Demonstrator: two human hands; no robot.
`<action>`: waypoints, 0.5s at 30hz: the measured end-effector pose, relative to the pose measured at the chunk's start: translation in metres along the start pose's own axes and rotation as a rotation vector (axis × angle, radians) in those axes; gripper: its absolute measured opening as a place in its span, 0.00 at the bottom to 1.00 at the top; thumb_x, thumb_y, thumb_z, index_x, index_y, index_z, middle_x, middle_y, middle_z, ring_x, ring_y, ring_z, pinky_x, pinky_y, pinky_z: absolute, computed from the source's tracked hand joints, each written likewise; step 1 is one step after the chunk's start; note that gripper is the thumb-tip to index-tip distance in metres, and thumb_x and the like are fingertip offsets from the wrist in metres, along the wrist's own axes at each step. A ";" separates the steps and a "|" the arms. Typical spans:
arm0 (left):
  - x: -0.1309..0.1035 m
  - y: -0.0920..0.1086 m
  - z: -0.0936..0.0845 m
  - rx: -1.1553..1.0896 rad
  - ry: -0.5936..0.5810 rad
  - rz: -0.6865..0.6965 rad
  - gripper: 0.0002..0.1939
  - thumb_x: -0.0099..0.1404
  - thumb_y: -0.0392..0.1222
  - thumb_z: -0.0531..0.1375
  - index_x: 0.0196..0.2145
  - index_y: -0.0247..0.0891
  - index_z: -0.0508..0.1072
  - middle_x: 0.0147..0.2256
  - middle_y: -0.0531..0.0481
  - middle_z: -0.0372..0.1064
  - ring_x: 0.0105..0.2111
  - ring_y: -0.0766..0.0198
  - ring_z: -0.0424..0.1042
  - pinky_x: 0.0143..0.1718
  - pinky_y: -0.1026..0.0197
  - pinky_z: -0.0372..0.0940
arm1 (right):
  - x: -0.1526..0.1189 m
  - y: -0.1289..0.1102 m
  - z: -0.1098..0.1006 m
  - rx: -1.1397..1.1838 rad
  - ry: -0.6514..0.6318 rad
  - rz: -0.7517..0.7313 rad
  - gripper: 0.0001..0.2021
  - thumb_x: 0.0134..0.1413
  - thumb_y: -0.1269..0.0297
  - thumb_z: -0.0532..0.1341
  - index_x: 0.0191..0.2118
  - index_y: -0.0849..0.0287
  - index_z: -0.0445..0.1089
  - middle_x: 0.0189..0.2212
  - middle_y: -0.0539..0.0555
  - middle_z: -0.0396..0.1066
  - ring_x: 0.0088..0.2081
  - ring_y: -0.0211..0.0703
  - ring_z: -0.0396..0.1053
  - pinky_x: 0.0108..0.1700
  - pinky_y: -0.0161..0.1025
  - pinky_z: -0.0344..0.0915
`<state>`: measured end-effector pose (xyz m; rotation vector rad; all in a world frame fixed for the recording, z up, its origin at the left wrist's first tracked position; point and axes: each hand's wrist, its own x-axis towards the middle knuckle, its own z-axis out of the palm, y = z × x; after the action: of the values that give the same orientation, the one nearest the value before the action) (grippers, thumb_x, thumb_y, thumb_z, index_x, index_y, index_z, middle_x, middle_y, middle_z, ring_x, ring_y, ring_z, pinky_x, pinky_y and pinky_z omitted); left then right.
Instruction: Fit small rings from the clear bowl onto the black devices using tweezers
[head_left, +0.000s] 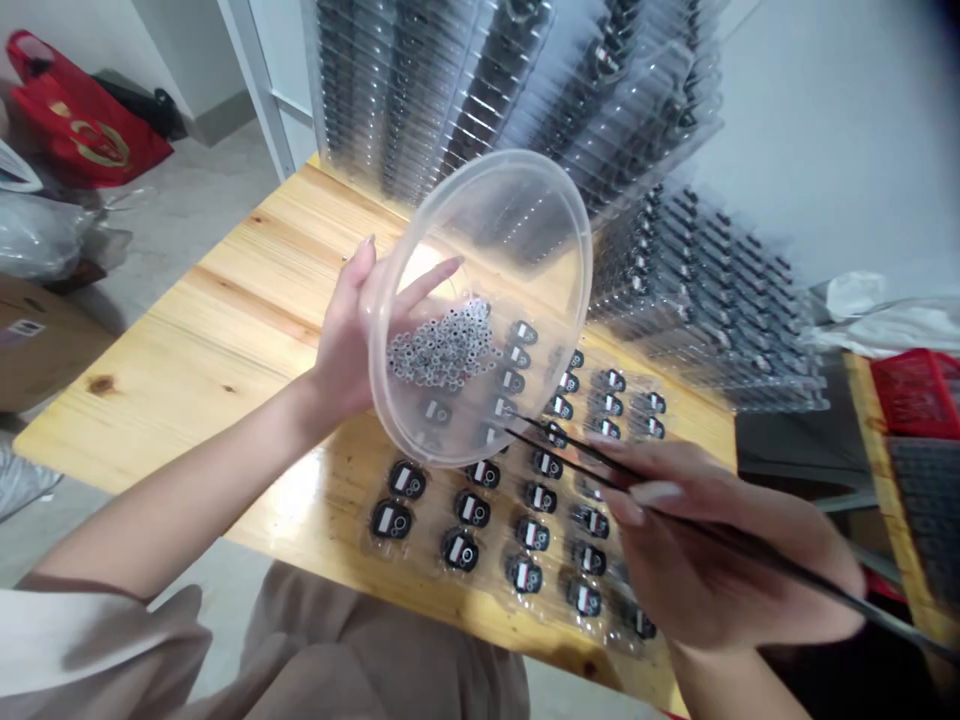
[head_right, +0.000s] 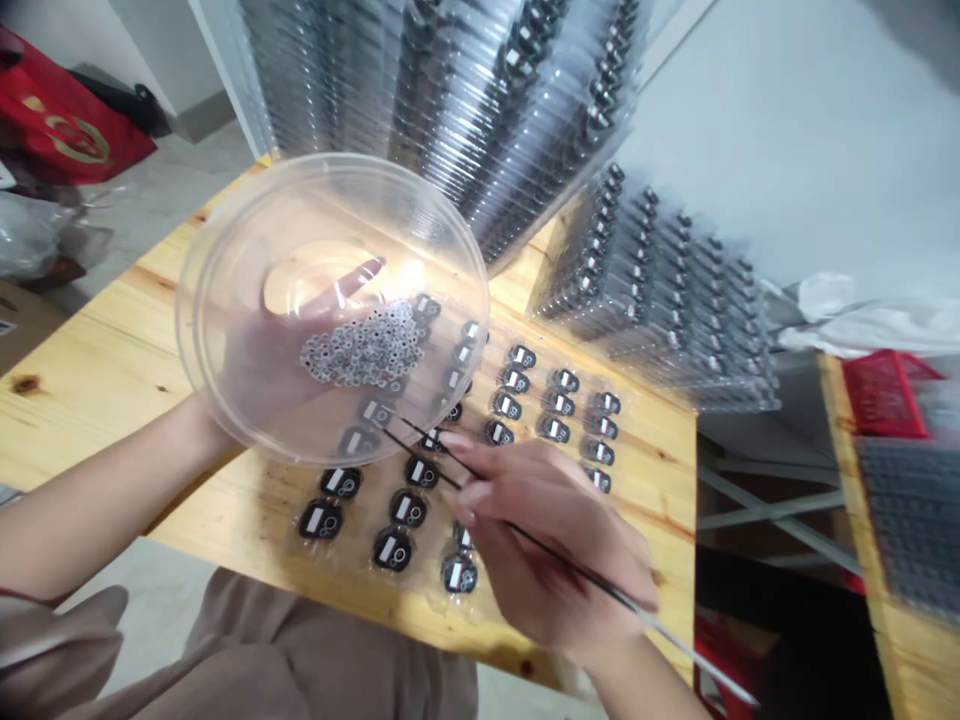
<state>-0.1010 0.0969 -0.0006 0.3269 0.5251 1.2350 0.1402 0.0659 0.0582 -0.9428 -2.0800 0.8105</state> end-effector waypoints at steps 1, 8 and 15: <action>0.000 -0.001 -0.001 0.002 -0.020 -0.010 0.38 0.59 0.68 0.49 0.57 0.40 0.65 0.48 0.38 0.70 0.57 0.31 0.59 0.49 0.38 0.61 | 0.006 0.001 0.004 -0.039 0.014 -0.099 0.12 0.49 0.74 0.64 0.37 0.48 0.70 0.36 0.51 0.78 0.39 0.47 0.77 0.40 0.43 0.76; -0.006 -0.011 0.005 0.003 0.003 -0.015 0.30 0.64 0.59 0.49 0.57 0.39 0.65 0.48 0.39 0.71 0.56 0.40 0.63 0.55 0.41 0.57 | 0.034 0.005 0.030 -0.316 -0.121 -0.646 0.13 0.52 0.79 0.59 0.42 0.58 0.70 0.38 0.59 0.77 0.40 0.42 0.76 0.40 0.33 0.76; -0.007 -0.015 0.012 -0.020 0.059 -0.010 0.35 0.63 0.64 0.49 0.58 0.36 0.63 0.50 0.40 0.70 0.57 0.43 0.61 0.59 0.42 0.55 | 0.038 0.006 0.038 -0.319 -0.052 -0.522 0.11 0.52 0.81 0.60 0.40 0.61 0.69 0.38 0.59 0.77 0.42 0.32 0.73 0.46 0.29 0.71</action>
<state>-0.0839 0.0864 0.0035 0.2715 0.5636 1.2424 0.0936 0.0905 0.0452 -0.4899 -2.3910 0.2386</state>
